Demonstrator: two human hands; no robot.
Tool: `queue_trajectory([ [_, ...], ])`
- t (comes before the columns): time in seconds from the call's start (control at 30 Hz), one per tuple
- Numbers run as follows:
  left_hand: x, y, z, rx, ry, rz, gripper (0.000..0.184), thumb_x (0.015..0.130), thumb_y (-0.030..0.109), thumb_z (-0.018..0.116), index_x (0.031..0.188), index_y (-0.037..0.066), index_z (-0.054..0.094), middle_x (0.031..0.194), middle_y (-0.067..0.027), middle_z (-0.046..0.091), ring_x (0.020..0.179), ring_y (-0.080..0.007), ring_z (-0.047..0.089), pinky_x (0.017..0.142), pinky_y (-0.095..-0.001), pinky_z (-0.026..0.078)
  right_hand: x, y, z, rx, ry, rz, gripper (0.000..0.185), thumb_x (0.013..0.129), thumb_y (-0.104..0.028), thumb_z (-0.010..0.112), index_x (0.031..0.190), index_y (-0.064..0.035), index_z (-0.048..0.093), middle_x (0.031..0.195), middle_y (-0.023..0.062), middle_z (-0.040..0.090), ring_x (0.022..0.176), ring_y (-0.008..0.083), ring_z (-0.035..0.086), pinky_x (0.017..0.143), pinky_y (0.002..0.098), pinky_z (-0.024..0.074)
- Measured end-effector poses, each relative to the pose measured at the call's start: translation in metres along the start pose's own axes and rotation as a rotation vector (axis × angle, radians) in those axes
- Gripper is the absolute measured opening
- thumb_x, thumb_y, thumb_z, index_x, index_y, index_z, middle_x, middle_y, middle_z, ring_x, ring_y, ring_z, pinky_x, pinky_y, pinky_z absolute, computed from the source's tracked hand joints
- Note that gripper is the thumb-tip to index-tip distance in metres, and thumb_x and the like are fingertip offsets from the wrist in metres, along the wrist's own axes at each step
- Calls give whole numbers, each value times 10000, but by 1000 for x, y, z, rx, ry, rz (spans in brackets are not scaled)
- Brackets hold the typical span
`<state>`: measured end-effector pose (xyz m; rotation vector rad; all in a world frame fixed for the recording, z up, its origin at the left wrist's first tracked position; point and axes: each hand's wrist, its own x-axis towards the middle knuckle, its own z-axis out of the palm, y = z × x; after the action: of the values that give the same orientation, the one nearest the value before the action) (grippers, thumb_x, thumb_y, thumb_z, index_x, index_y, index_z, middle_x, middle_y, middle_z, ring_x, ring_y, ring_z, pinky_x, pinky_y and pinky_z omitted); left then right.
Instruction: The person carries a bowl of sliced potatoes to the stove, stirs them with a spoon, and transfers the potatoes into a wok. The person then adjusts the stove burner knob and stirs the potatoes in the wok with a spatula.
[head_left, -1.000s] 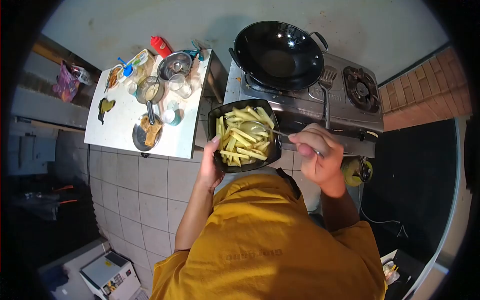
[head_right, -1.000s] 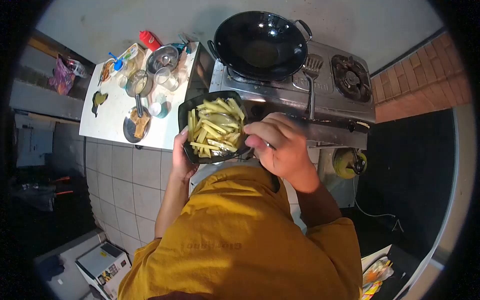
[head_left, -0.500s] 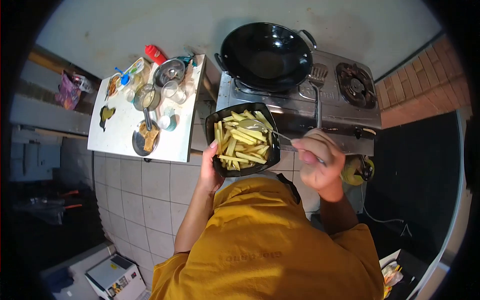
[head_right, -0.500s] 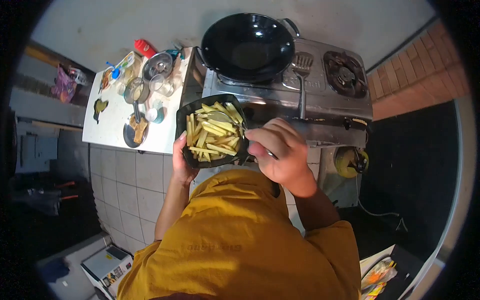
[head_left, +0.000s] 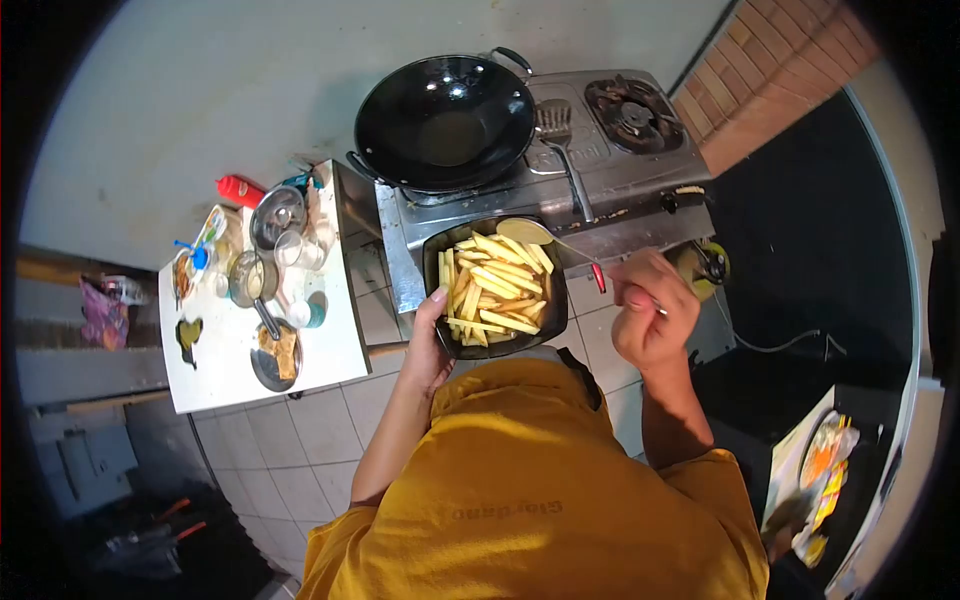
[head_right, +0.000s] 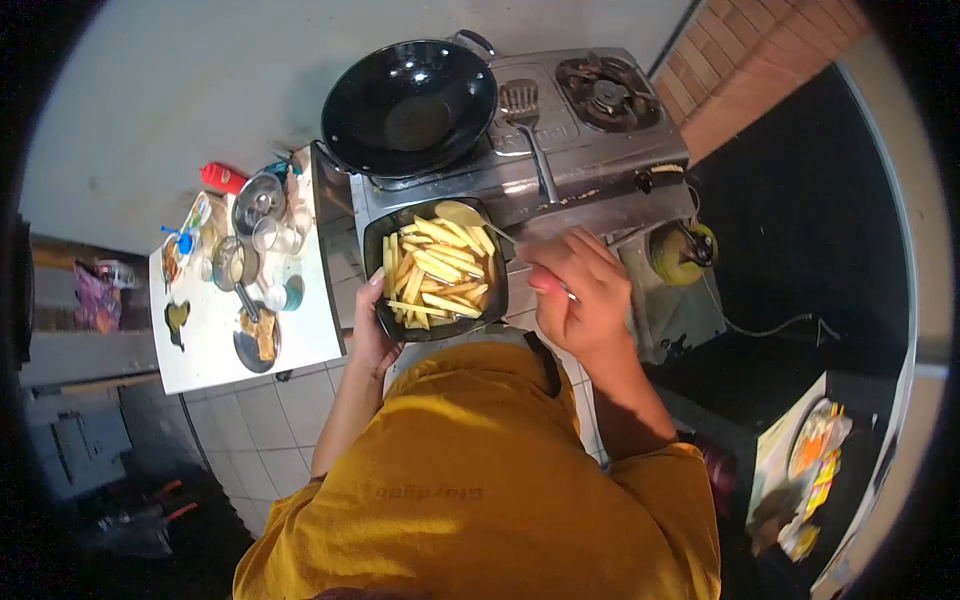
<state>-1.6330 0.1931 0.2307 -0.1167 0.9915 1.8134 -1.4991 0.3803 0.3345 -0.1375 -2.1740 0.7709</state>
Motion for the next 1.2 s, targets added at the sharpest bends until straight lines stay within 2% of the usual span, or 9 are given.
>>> queue_trajectory([
  [0.1, 2, 7, -6, 67, -46, -39, 576, 864, 456, 500, 1250, 30, 461, 1215, -114, 541, 1079, -210, 556, 909, -343, 459, -10, -13, 8, -69, -65, 104, 85, 820, -62, 567, 869, 3, 594, 718, 116, 590, 591, 271, 544, 571, 331, 437],
  [0.27, 2, 13, -18, 173, -203, -78, 562, 897, 452, 399, 1274, 38, 445, 1206, -119, 556, 1057, -205, 578, 874, -330, 497, -35, -43, 28, -51, 67, 279, 81, 833, -34, 531, 867, 11, 588, 719, 117, 596, 557, 270, 528, 543, 316, 433],
  [0.43, -2, 13, -33, 177, -330, -130, 520, 924, 400, 360, 1278, 26, 428, 1219, -122, 545, 1066, -212, 572, 896, -331, 481, -55, -80, 32, -60, 239, 267, 70, 835, -10, 518, 843, 24, 579, 710, 116, 599, 556, 251, 540, 542, 308, 442],
  [0.57, -6, 11, -39, 124, -393, -183, 534, 906, 407, 439, 1231, -17, 454, 1170, -134, 570, 1017, -206, 594, 877, -335, 486, -70, -96, 40, -202, 157, 317, 80, 852, -35, 523, 844, 25, 575, 678, 111, 592, 534, 226, 529, 513, 311, 430],
  [0.7, -4, 3, -50, 135, -402, -246, 520, 916, 399, 420, 1241, -6, 453, 1174, -127, 568, 1032, -206, 586, 889, -344, 476, -86, -115, 43, -195, 375, 375, 81, 857, -49, 530, 853, 17, 577, 681, 112, 581, 552, 252, 529, 533, 312, 436],
  [0.9, -14, -2, -35, 129, -526, -302, 509, 923, 388, 409, 1261, 8, 433, 1204, -119, 551, 1072, -206, 564, 920, -339, 454, -104, -122, 35, -298, 321, 395, 68, 850, -57, 551, 846, 2, 583, 654, 101, 557, 536, 243, 504, 529, 317, 418],
  [1.0, -11, -11, -29, 168, -560, -329, 507, 924, 385, 407, 1266, 11, 427, 1214, -120, 543, 1081, -208, 558, 921, -343, 452, -107, -120, 21, -337, 460, 229, 222, 923, -128, 482, 802, 29, 583, 598, 87, 522, 464, 157, 458, 453, 270, 361],
  [1.07, -12, -16, -17, 201, -550, -332, 506, 920, 381, 414, 1260, 8, 433, 1206, -120, 550, 1080, -209, 559, 921, -342, 453, -110, -121, 5, -437, 314, 206, 56, 803, -70, 603, 819, -19, 586, 670, 91, 555, 548, 246, 498, 548, 325, 411],
  [1.2, -9, -35, 13, 239, -590, -350, 504, 914, 379, 421, 1248, 3, 447, 1198, -119, 556, 1077, -206, 560, 925, -339, 449, -114, -113, -25, -438, 212, 254, 52, 799, -73, 606, 818, -29, 584, 681, 93, 565, 554, 267, 507, 538, 334, 411],
])
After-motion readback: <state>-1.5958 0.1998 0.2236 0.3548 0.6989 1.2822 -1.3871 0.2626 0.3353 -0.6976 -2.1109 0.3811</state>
